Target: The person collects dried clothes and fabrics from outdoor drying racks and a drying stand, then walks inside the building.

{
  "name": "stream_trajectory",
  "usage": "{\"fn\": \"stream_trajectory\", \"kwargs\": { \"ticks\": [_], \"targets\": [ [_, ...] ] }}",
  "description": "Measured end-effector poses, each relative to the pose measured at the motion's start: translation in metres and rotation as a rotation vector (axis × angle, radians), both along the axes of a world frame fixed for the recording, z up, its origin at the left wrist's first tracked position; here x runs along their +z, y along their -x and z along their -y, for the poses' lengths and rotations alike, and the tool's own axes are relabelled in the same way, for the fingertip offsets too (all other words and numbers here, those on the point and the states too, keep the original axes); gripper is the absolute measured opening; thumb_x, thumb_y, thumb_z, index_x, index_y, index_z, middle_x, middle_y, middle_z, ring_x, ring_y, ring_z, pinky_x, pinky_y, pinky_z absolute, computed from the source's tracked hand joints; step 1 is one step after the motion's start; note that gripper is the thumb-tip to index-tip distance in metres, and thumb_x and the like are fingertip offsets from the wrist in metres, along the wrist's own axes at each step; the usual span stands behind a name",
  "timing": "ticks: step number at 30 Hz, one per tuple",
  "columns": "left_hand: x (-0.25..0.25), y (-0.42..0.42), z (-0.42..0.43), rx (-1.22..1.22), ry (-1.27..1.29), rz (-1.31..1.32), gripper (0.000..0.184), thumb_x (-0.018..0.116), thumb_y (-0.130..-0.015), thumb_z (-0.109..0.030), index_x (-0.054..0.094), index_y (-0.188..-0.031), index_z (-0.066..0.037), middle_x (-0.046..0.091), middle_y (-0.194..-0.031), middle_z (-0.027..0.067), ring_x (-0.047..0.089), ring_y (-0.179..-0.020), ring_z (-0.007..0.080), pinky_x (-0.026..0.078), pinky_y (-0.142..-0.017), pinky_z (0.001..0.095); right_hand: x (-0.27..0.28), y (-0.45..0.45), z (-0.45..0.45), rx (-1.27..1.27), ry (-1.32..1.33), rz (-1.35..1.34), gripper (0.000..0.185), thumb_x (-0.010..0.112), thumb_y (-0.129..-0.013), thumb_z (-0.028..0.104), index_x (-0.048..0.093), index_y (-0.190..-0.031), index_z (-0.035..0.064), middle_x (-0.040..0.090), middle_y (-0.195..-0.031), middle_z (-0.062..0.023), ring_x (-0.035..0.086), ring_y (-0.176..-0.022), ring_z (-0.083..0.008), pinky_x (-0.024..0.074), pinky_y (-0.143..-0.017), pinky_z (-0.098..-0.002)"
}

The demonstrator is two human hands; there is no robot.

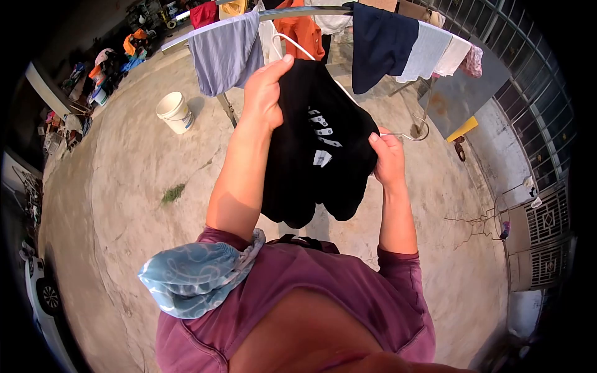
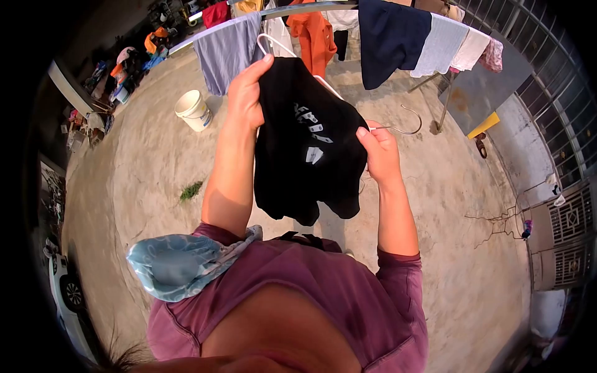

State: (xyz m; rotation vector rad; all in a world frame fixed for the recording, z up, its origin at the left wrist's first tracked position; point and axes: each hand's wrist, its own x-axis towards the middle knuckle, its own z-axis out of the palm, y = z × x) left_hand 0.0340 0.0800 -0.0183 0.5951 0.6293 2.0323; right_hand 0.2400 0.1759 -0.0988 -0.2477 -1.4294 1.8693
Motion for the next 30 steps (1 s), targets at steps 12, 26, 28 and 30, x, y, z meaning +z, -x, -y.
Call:
{"fn": "stream_trajectory", "kwargs": {
  "ticks": [12, 26, 28, 30],
  "targets": [
    [-0.104, 0.028, 0.019, 0.171, 0.257, -0.754, 0.037, 0.054, -0.080, -0.028, 0.050, -0.110, -0.006, 0.050, -0.106, 0.0055, 0.042, -0.103, 0.0133, 0.032, -0.088, 0.0288, 0.089, 0.016, -0.030, 0.016, -0.103, -0.202, 0.018, 0.047, -0.085, 0.017, 0.055, -0.091, 0.0011, 0.059, -0.081, -0.0024, 0.055, -0.072, -0.0079, 0.0419, -0.066, -0.0194],
    [-0.107, -0.027, -0.016, -0.011, 0.137, -0.488, 0.022, 0.045, -0.087, -0.018, 0.051, -0.098, 0.001, 0.056, -0.088, 0.0041, 0.051, -0.082, 0.0101, 0.041, -0.076, 0.0233, 0.112, -0.044, -0.047, -0.135, -0.219, -0.311, 0.026, 0.042, -0.085, 0.018, 0.052, -0.093, -0.0045, 0.058, -0.081, -0.0070, 0.055, -0.070, -0.0108, 0.0422, -0.063, -0.0205],
    [-0.076, -0.018, -0.009, 0.008, -0.048, -0.262, 0.022, 0.045, -0.086, -0.015, 0.050, -0.099, 0.002, 0.057, -0.091, 0.0075, 0.055, -0.081, 0.0128, 0.044, -0.074, 0.0249, 0.096, -0.065, -0.051, -0.207, -0.244, -0.272, 0.028, 0.043, -0.085, 0.020, 0.052, -0.094, -0.0051, 0.058, -0.080, -0.0074, 0.055, -0.070, -0.0111, 0.0423, -0.064, -0.0212],
    [-0.047, -0.014, -0.003, 0.059, -0.085, -0.297, 0.020, 0.048, -0.084, -0.014, 0.053, -0.094, 0.002, 0.059, -0.084, 0.0065, 0.056, -0.075, 0.0125, 0.045, -0.069, 0.0238, 0.072, -0.079, -0.054, -0.383, -0.246, -0.171, 0.035, 0.047, -0.083, 0.025, 0.050, -0.101, -0.0052, 0.059, -0.077, -0.0085, 0.053, -0.064, -0.0098, 0.0414, -0.060, -0.0205]
  ]
}}
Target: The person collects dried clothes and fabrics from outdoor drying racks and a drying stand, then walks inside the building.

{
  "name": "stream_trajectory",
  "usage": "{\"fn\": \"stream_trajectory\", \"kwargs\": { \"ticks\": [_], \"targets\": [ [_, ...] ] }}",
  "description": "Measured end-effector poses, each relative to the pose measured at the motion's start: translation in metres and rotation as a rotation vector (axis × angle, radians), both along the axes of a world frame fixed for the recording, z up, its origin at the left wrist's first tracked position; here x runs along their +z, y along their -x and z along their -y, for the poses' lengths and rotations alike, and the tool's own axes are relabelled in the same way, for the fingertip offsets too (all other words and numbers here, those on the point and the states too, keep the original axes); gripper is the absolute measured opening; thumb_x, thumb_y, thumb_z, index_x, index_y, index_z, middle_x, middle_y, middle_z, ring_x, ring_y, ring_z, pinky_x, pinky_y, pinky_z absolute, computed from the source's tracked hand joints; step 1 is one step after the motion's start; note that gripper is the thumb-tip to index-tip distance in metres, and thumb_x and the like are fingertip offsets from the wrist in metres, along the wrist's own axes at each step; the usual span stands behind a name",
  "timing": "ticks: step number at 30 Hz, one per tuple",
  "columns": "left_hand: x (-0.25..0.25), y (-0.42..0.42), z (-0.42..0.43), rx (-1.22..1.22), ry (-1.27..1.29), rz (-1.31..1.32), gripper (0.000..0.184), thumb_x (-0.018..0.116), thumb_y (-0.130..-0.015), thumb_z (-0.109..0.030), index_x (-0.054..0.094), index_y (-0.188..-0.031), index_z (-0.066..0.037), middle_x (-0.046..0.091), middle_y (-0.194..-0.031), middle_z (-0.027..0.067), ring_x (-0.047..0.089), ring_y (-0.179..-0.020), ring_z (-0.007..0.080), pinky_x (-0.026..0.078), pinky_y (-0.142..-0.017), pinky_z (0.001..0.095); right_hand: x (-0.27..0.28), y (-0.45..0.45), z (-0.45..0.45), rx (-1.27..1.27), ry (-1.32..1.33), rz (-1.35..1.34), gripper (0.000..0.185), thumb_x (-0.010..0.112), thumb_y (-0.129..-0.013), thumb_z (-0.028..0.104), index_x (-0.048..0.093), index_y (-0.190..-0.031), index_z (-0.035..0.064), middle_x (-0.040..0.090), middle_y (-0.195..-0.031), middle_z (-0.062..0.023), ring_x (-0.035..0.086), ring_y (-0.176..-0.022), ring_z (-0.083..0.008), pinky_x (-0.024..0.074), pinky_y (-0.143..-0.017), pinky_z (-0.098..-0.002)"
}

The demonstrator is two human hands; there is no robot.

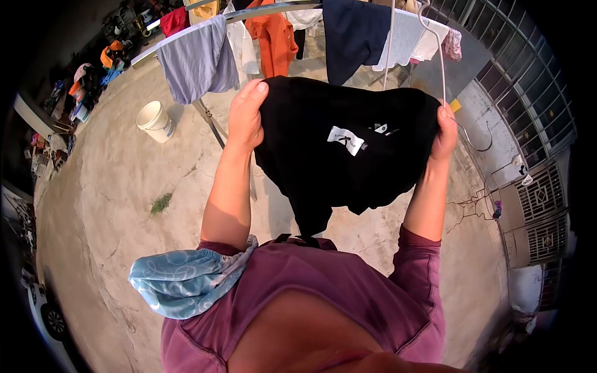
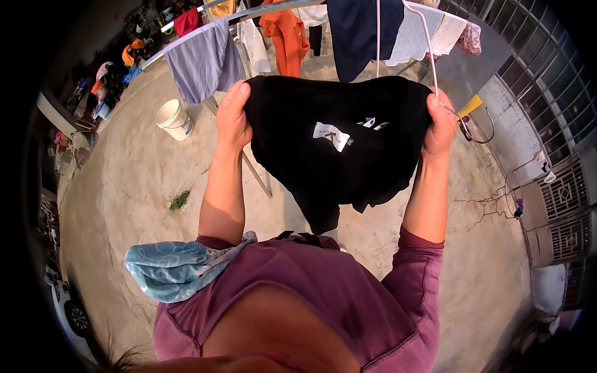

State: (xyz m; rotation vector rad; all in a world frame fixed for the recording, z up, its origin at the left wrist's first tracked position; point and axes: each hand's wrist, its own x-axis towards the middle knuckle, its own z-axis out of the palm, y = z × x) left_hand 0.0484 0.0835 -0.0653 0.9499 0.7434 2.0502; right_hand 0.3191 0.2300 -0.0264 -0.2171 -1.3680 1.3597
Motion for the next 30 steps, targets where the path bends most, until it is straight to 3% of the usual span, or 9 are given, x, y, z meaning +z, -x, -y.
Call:
{"fn": "stream_trajectory", "kwargs": {
  "ticks": [2, 4, 8, 11, 14, 17, 21, 28, 30],
  "targets": [
    [0.027, -0.005, 0.003, 0.024, 0.010, -0.032, 0.019, 0.050, -0.084, -0.015, 0.054, -0.092, 0.002, 0.059, -0.082, 0.0056, 0.055, -0.073, 0.0113, 0.044, -0.067, 0.0227, -0.034, -0.011, -0.013, -0.015, -0.068, 0.033, 0.036, 0.045, -0.084, 0.025, 0.048, -0.106, -0.0041, 0.059, -0.076, -0.0086, 0.049, -0.059, -0.0081, 0.0379, -0.054, -0.0185],
    [0.048, -0.017, 0.001, 0.134, 0.064, -0.345, 0.018, 0.054, -0.082, -0.017, 0.057, -0.083, 0.001, 0.056, -0.072, 0.0009, 0.051, -0.066, 0.0072, 0.040, -0.060, 0.0206, -0.054, -0.021, -0.020, -0.121, -0.104, 0.173, 0.038, 0.044, -0.087, 0.023, 0.044, -0.115, -0.0024, 0.059, -0.072, -0.0077, 0.038, -0.047, -0.0040, 0.0282, -0.042, -0.0158],
    [0.069, -0.018, 0.012, 0.155, 0.235, -0.883, 0.017, 0.055, -0.080, -0.015, 0.058, -0.077, 0.002, 0.051, -0.067, -0.0034, 0.044, -0.062, 0.0037, 0.035, -0.056, 0.0186, -0.088, -0.010, -0.007, -0.308, -0.060, 0.158, 0.031, 0.041, -0.088, 0.018, 0.048, -0.110, -0.0028, 0.057, -0.069, -0.0063, 0.036, -0.047, -0.0037, 0.0283, -0.040, -0.0174],
    [0.069, -0.014, 0.009, 0.237, 0.272, -1.015, 0.018, 0.056, -0.079, -0.016, 0.058, -0.074, 0.001, 0.048, -0.064, -0.0050, 0.041, -0.061, 0.0025, 0.032, -0.053, 0.0184, -0.102, -0.007, 0.000, -0.247, 0.145, -0.029, 0.030, 0.042, -0.088, 0.021, 0.051, -0.105, -0.0009, 0.048, -0.058, -0.0002, 0.032, -0.043, -0.0043, 0.0264, -0.039, -0.0181],
    [0.076, -0.013, 0.015, 0.302, 0.318, -1.026, 0.019, 0.057, -0.078, -0.017, 0.058, -0.072, 0.001, 0.047, -0.061, -0.0059, 0.040, -0.059, 0.0019, 0.030, -0.051, 0.0186, -0.102, -0.006, -0.002, 0.138, 0.279, -0.480, 0.031, 0.041, -0.089, 0.030, 0.054, -0.098, 0.0031, 0.025, -0.050, 0.0054, 0.023, -0.043, -0.0061, 0.0225, -0.040, -0.0199],
    [0.078, -0.008, 0.019, 0.351, 0.356, -1.024, 0.019, 0.058, -0.077, -0.017, 0.059, -0.071, 0.000, 0.046, -0.059, -0.0067, 0.038, -0.057, 0.0015, 0.029, -0.050, 0.0190, -0.082, 0.014, 0.002, 0.434, 0.205, -0.814, 0.031, 0.039, -0.089, 0.033, 0.056, -0.095, 0.0085, 0.028, -0.049, 0.0055, 0.025, -0.043, -0.0060, 0.0239, -0.040, -0.0201],
    [0.080, 0.000, 0.026, 0.395, 0.483, -0.993, 0.019, 0.058, -0.077, -0.018, 0.059, -0.070, 0.001, 0.046, -0.058, -0.0070, 0.038, -0.056, 0.0015, 0.030, -0.049, 0.0192, -0.047, 0.038, 0.018, 0.604, 0.058, -0.942, 0.033, 0.038, -0.088, 0.039, 0.058, -0.096, 0.0142, 0.029, -0.049, 0.0051, 0.027, -0.044, -0.0073, 0.0245, -0.041, -0.0208],
    [0.074, 0.013, 0.038, 0.410, 0.356, -0.785, 0.020, 0.058, -0.076, -0.016, 0.056, -0.067, 0.002, 0.044, -0.056, -0.0059, 0.038, -0.054, 0.0026, 0.030, -0.047, 0.0201, -0.082, 0.103, 0.041, 0.559, 0.009, -0.762, 0.035, 0.034, -0.090, 0.038, 0.058, -0.096, 0.0124, 0.029, -0.050, 0.0060, 0.028, -0.044, -0.0073, 0.0255, -0.043, -0.0215],
    [0.076, 0.013, 0.044, 0.347, 0.314, -0.601, 0.016, 0.058, -0.077, -0.014, 0.061, -0.074, 0.002, 0.054, -0.062, -0.0025, 0.047, -0.057, 0.0040, 0.036, -0.051, 0.0189, -0.105, 0.104, 0.031, 0.543, 0.043, -0.431, 0.032, 0.036, -0.090, 0.034, 0.058, -0.094, 0.0121, 0.030, -0.050, 0.0052, 0.027, -0.045, -0.0070, 0.0256, -0.044, -0.0209]
  ]
}}
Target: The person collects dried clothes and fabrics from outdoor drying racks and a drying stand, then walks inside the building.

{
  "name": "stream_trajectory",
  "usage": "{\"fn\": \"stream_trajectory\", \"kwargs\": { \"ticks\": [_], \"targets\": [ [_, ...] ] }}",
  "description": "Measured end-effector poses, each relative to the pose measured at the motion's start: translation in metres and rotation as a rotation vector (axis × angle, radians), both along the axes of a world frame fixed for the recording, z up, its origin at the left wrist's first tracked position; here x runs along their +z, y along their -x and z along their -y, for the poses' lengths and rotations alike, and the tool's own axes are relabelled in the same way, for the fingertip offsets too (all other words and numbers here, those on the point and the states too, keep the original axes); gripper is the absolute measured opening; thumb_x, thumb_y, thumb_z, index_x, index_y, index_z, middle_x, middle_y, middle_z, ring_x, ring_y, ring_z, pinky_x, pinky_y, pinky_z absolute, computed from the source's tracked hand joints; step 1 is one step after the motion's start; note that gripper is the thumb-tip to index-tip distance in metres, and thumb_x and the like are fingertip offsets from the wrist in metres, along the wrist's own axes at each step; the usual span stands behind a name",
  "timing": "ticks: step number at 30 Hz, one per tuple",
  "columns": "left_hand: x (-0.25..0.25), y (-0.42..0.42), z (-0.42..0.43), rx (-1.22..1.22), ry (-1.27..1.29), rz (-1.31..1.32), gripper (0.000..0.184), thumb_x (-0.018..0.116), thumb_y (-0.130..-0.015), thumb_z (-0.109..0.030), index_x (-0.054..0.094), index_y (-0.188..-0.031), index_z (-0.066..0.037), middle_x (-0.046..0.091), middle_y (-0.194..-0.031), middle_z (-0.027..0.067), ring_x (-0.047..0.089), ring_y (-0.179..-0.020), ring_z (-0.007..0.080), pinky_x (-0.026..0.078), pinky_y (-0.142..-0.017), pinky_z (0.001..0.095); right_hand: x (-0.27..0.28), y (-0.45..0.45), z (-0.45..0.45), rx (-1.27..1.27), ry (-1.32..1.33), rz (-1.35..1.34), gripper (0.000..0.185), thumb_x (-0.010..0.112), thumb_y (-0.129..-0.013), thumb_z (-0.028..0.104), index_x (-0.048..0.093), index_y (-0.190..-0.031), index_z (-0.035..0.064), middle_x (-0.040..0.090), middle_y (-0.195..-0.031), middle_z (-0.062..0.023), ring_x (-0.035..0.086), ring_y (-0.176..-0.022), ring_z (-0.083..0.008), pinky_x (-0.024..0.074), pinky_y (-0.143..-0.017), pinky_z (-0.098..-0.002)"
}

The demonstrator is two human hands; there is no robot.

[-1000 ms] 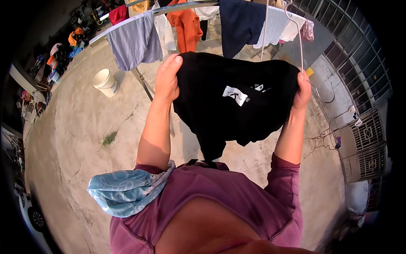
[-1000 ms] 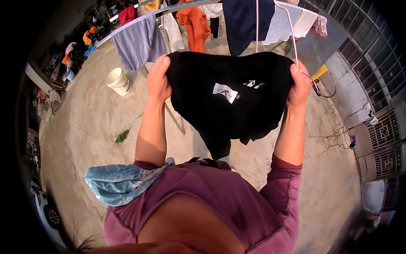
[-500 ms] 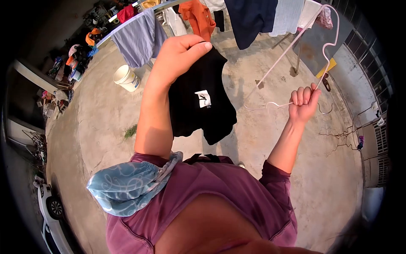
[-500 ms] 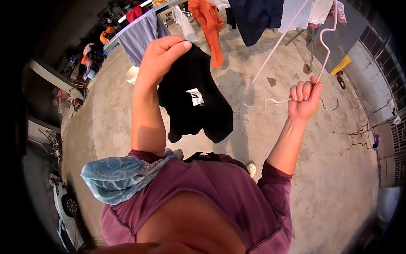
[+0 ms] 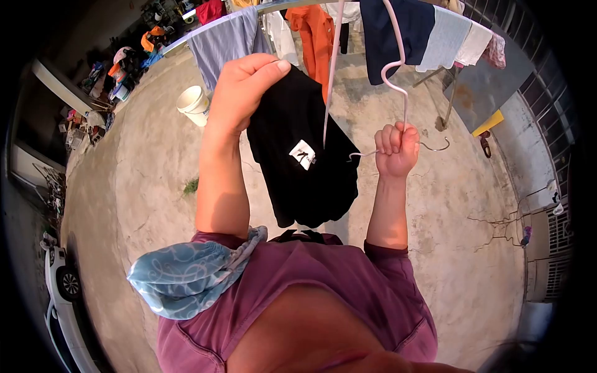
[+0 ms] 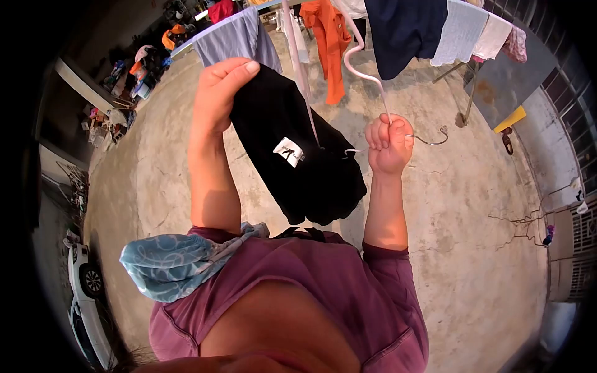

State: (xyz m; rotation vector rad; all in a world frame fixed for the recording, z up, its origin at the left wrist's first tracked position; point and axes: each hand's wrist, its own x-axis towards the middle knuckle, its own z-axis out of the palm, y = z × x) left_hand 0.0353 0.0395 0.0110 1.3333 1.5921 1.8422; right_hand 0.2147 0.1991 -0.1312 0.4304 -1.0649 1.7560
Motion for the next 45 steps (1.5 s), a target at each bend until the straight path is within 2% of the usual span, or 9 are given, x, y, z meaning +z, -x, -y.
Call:
{"fn": "stream_trajectory", "kwargs": {
  "ticks": [5, 7, 15, 19, 25, 35, 39, 41, 45],
  "targets": [
    [0.006, -0.001, 0.008, -0.088, -0.098, 0.137, 0.014, 0.056, -0.078, -0.011, 0.060, -0.077, 0.003, 0.059, -0.067, 0.0026, 0.053, -0.060, 0.0072, 0.042, -0.055, 0.0195, 0.002, -0.013, -0.013, 0.102, 0.105, -0.251, 0.031, 0.040, -0.089, 0.032, 0.057, -0.090, 0.0057, 0.029, -0.048, 0.0052, 0.026, -0.044, -0.0065, 0.0244, -0.042, -0.0216],
    [0.007, -0.001, 0.009, -0.066, -0.116, 0.154, 0.014, 0.056, -0.078, -0.010, 0.060, -0.077, 0.003, 0.059, -0.068, 0.0032, 0.054, -0.060, 0.0078, 0.042, -0.056, 0.0197, -0.007, -0.018, -0.016, 0.059, -0.047, 0.236, 0.028, 0.047, -0.087, 0.025, 0.057, -0.086, -0.0011, 0.031, -0.048, 0.0040, 0.027, -0.042, -0.0060, 0.0260, -0.043, -0.0214],
    [-0.019, 0.001, -0.002, -0.055, -0.139, 0.219, 0.013, 0.058, -0.076, -0.010, 0.060, -0.076, 0.003, 0.059, -0.068, 0.0036, 0.054, -0.061, 0.0086, 0.042, -0.056, 0.0205, -0.011, -0.051, -0.030, 0.178, -0.035, 0.406, 0.027, 0.047, -0.087, 0.024, 0.056, -0.086, -0.0017, 0.031, -0.048, 0.0036, 0.026, -0.041, -0.0057, 0.0220, -0.039, -0.0198],
    [-0.015, -0.004, -0.011, -0.102, -0.179, 0.270, 0.012, 0.059, -0.075, -0.010, 0.060, -0.075, 0.002, 0.059, -0.068, 0.0035, 0.054, -0.061, 0.0083, 0.042, -0.056, 0.0204, 0.008, -0.018, -0.007, 0.311, 0.217, 0.005, 0.029, 0.049, -0.086, 0.028, 0.056, -0.083, 0.0001, 0.030, -0.048, 0.0037, 0.027, -0.042, -0.0062, 0.0243, -0.042, -0.0217],
    [-0.007, 0.004, 0.006, -0.138, -0.270, 0.349, 0.012, 0.058, -0.075, -0.009, 0.060, -0.076, 0.002, 0.060, -0.069, 0.0053, 0.055, -0.061, 0.0101, 0.043, -0.057, 0.0210, -0.048, -0.022, 0.000, 0.263, 0.222, 0.516, 0.028, 0.050, -0.085, 0.027, 0.055, -0.081, 0.0000, 0.032, -0.049, 0.0032, 0.029, -0.042, -0.0067, 0.0251, -0.042, -0.0215],
    [-0.027, 0.002, 0.002, 0.000, -0.307, 0.372, 0.012, 0.058, -0.075, -0.009, 0.060, -0.076, 0.002, 0.058, -0.066, 0.0035, 0.054, -0.058, 0.0092, 0.041, -0.055, 0.0206, -0.011, -0.068, -0.009, -0.144, -0.163, 0.984, 0.024, 0.054, -0.083, 0.023, 0.060, -0.081, -0.0006, 0.039, -0.050, 0.0039, 0.031, -0.044, -0.0048, 0.0256, -0.042, -0.0202],
    [-0.036, 0.001, -0.005, 0.024, -0.238, 0.201, 0.015, 0.058, -0.077, -0.013, 0.060, -0.075, 0.002, 0.056, -0.064, 0.0022, 0.050, -0.058, 0.0089, 0.039, -0.054, 0.0209, 0.014, -0.060, -0.011, -0.251, -0.385, 1.235, 0.022, 0.056, -0.081, 0.024, 0.063, -0.080, 0.0036, 0.048, -0.057, 0.0038, 0.038, -0.049, -0.0047, 0.0303, -0.044, -0.0192],
    [-0.035, 0.012, -0.008, 0.213, -0.144, -0.460, 0.015, 0.059, -0.076, -0.016, 0.061, -0.075, 0.000, 0.052, -0.062, 0.0029, 0.049, -0.058, 0.0115, 0.038, -0.054, 0.0233, 0.055, -0.061, -0.010, -0.314, -0.492, 1.184, 0.020, 0.055, -0.082, 0.024, 0.062, -0.079, 0.0049, 0.040, -0.049, 0.0058, 0.033, -0.042, -0.0031, 0.0246, -0.039, -0.0189],
    [-0.031, 0.013, -0.009, 0.287, -0.137, -0.565, 0.015, 0.060, -0.074, -0.019, 0.062, -0.076, -0.004, 0.048, -0.061, 0.0038, 0.048, -0.061, 0.0148, 0.038, -0.055, 0.0261, 0.113, -0.062, -0.010, -0.251, -0.696, 1.229, 0.021, 0.057, -0.081, 0.023, 0.063, -0.080, 0.0032, 0.043, -0.050, 0.0048, 0.034, -0.042, -0.0018, 0.0244, -0.039, -0.0177]
  ]
}}
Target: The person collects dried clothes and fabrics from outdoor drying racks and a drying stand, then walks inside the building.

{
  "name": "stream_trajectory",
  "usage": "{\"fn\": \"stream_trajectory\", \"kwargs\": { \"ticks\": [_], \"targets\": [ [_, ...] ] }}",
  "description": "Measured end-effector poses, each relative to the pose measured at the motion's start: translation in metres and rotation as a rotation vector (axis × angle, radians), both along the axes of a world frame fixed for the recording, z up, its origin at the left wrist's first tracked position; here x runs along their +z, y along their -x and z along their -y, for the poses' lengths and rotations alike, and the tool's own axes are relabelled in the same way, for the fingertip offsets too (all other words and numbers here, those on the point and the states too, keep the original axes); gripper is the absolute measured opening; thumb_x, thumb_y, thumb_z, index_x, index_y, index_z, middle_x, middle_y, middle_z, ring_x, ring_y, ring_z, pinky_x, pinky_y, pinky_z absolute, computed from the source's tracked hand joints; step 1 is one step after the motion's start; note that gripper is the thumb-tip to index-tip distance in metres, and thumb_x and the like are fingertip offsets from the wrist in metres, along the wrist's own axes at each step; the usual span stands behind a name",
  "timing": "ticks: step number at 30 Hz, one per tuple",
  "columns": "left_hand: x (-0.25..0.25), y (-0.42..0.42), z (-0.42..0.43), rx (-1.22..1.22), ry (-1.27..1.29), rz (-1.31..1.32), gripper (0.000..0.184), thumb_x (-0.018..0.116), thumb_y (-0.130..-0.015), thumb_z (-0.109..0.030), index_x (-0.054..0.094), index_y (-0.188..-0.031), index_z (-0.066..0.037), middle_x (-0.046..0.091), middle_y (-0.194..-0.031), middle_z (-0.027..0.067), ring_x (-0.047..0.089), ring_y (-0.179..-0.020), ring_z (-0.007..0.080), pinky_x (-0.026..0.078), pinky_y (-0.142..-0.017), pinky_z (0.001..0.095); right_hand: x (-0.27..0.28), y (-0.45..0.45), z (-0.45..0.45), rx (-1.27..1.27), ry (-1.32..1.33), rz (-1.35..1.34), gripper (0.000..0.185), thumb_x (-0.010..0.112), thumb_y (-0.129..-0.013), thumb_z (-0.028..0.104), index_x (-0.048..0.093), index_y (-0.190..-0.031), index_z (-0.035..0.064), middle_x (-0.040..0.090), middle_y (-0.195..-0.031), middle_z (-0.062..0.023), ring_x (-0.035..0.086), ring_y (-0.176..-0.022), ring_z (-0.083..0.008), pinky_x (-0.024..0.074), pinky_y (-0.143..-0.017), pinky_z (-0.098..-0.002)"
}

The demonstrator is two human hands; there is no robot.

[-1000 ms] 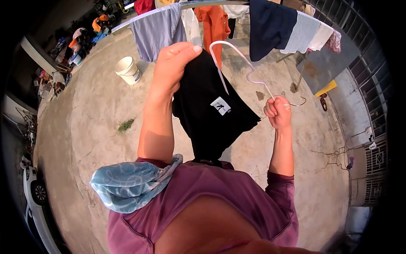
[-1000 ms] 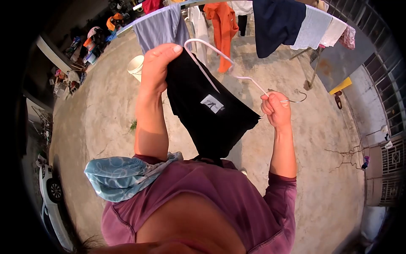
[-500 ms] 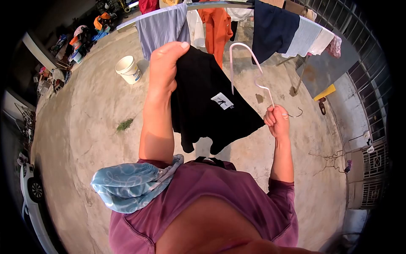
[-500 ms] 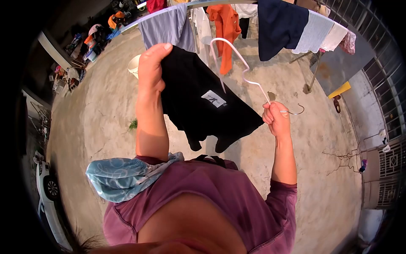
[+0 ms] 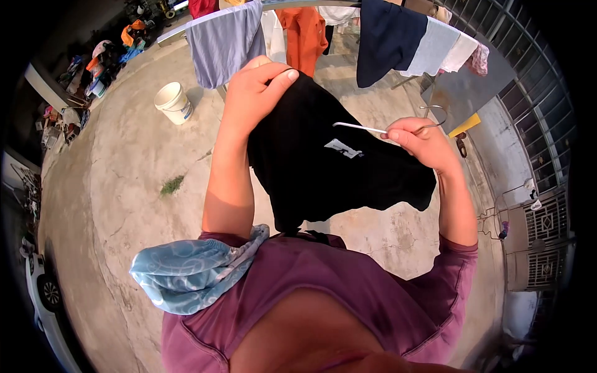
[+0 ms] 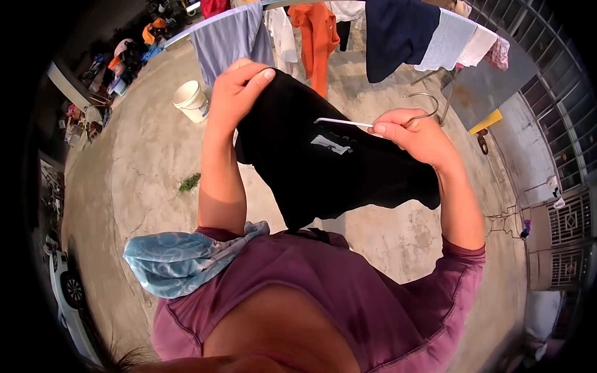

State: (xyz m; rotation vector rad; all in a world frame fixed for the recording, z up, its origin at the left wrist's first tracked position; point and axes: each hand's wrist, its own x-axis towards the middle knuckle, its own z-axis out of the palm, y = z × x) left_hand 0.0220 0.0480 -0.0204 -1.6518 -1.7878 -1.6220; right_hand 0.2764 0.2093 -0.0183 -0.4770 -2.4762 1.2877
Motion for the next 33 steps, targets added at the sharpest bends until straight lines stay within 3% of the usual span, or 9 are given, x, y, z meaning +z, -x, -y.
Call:
{"fn": "stream_trajectory", "kwargs": {
  "ticks": [3, 6, 10, 16, 19, 22, 26, 31, 33],
  "targets": [
    [-0.012, 0.004, -0.007, -0.039, 0.038, -0.005, 0.016, 0.061, -0.074, -0.021, 0.063, -0.077, -0.006, 0.048, -0.063, 0.0040, 0.049, -0.061, 0.0154, 0.039, -0.056, 0.0261, 0.014, 0.008, 0.000, 0.046, -0.052, 0.132, 0.022, 0.057, -0.081, 0.023, 0.063, -0.080, 0.0025, 0.043, -0.050, 0.0050, 0.034, -0.044, -0.0013, 0.0240, -0.039, -0.0170],
    [-0.018, 0.002, -0.012, -0.057, 0.068, 0.081, 0.016, 0.061, -0.074, -0.022, 0.064, -0.077, -0.006, 0.048, -0.065, 0.0039, 0.049, -0.063, 0.0156, 0.039, -0.058, 0.0260, 0.047, 0.008, -0.014, 0.016, 0.077, -0.047, 0.023, 0.057, -0.081, 0.025, 0.062, -0.082, 0.0026, 0.040, -0.051, 0.0062, 0.032, -0.044, -0.0018, 0.0227, -0.039, -0.0174],
    [-0.024, 0.002, -0.018, -0.070, 0.114, 0.031, 0.018, 0.059, -0.076, -0.024, 0.064, -0.077, -0.006, 0.049, -0.067, 0.0042, 0.049, -0.068, 0.0154, 0.039, -0.062, 0.0263, 0.049, 0.026, -0.014, -0.030, 0.031, 0.010, 0.022, 0.058, -0.081, 0.024, 0.062, -0.082, 0.0033, 0.037, -0.051, 0.0067, 0.031, -0.045, -0.0017, 0.0235, -0.040, -0.0175],
    [-0.040, 0.023, -0.008, 0.065, -0.396, 0.547, 0.024, 0.046, -0.082, -0.020, 0.060, -0.091, -0.004, 0.052, -0.079, 0.0033, 0.046, -0.075, 0.0126, 0.036, -0.071, 0.0252, 0.106, -0.007, -0.024, -0.131, -0.137, -0.249, 0.021, 0.056, -0.082, 0.022, 0.062, -0.091, 0.0037, 0.038, -0.050, 0.0080, 0.029, -0.044, -0.0009, 0.0225, -0.041, -0.0150],
    [-0.051, 0.027, -0.001, 0.093, -0.554, 0.784, 0.023, 0.044, -0.082, -0.018, 0.060, -0.090, -0.003, 0.052, -0.079, 0.0009, 0.045, -0.074, 0.0103, 0.035, -0.069, 0.0239, 0.075, -0.020, -0.031, -0.278, -0.022, -0.153, 0.019, 0.055, -0.083, 0.021, 0.062, -0.090, 0.0054, 0.038, -0.051, 0.0080, 0.030, -0.044, -0.0011, 0.0211, -0.040, -0.0163],
    [-0.064, 0.021, -0.007, 0.044, -0.462, 0.866, 0.021, 0.047, -0.081, -0.017, 0.059, -0.091, -0.002, 0.051, -0.079, 0.0002, 0.044, -0.072, 0.0081, 0.035, -0.064, 0.0213, 0.047, -0.012, -0.037, -0.291, -0.019, 0.005, 0.018, 0.056, -0.082, 0.020, 0.062, -0.091, 0.0051, 0.038, -0.053, 0.0076, 0.029, -0.044, -0.0018, 0.0210, -0.039, -0.0168],
    [-0.082, 0.025, -0.006, -0.006, -0.299, 0.908, 0.018, 0.050, -0.079, -0.014, 0.059, -0.091, -0.005, 0.052, -0.079, -0.0009, 0.046, -0.073, 0.0080, 0.035, -0.066, 0.0222, 0.058, 0.000, -0.041, -0.289, 0.011, -0.101, 0.024, 0.056, -0.082, 0.021, 0.059, -0.096, 0.0024, 0.037, -0.053, 0.0070, 0.030, -0.045, -0.0018, 0.0218, -0.039, -0.0175],
    [-0.089, 0.013, -0.015, -0.004, -0.221, 0.928, 0.017, 0.050, -0.079, -0.016, 0.059, -0.090, -0.006, 0.053, -0.081, -0.0012, 0.047, -0.073, 0.0080, 0.037, -0.068, 0.0229, 0.068, 0.007, -0.056, -0.319, 0.068, 0.074, 0.021, 0.054, -0.083, 0.020, 0.059, -0.095, 0.0034, 0.039, -0.055, 0.0065, 0.029, -0.044, -0.0016, 0.0225, -0.039, -0.0168],
    [-0.095, 0.011, -0.012, -0.039, -0.219, 0.929, 0.017, 0.049, -0.079, -0.014, 0.059, -0.090, -0.005, 0.051, -0.077, -0.0014, 0.045, -0.071, 0.0075, 0.035, -0.067, 0.0221, 0.056, 0.013, -0.069, -0.322, 0.165, -0.022, 0.021, 0.053, -0.084, 0.018, 0.057, -0.098, 0.0031, 0.043, -0.057, 0.0047, 0.031, -0.044, -0.0018, 0.0231, -0.039, -0.0161]
  ]
}}
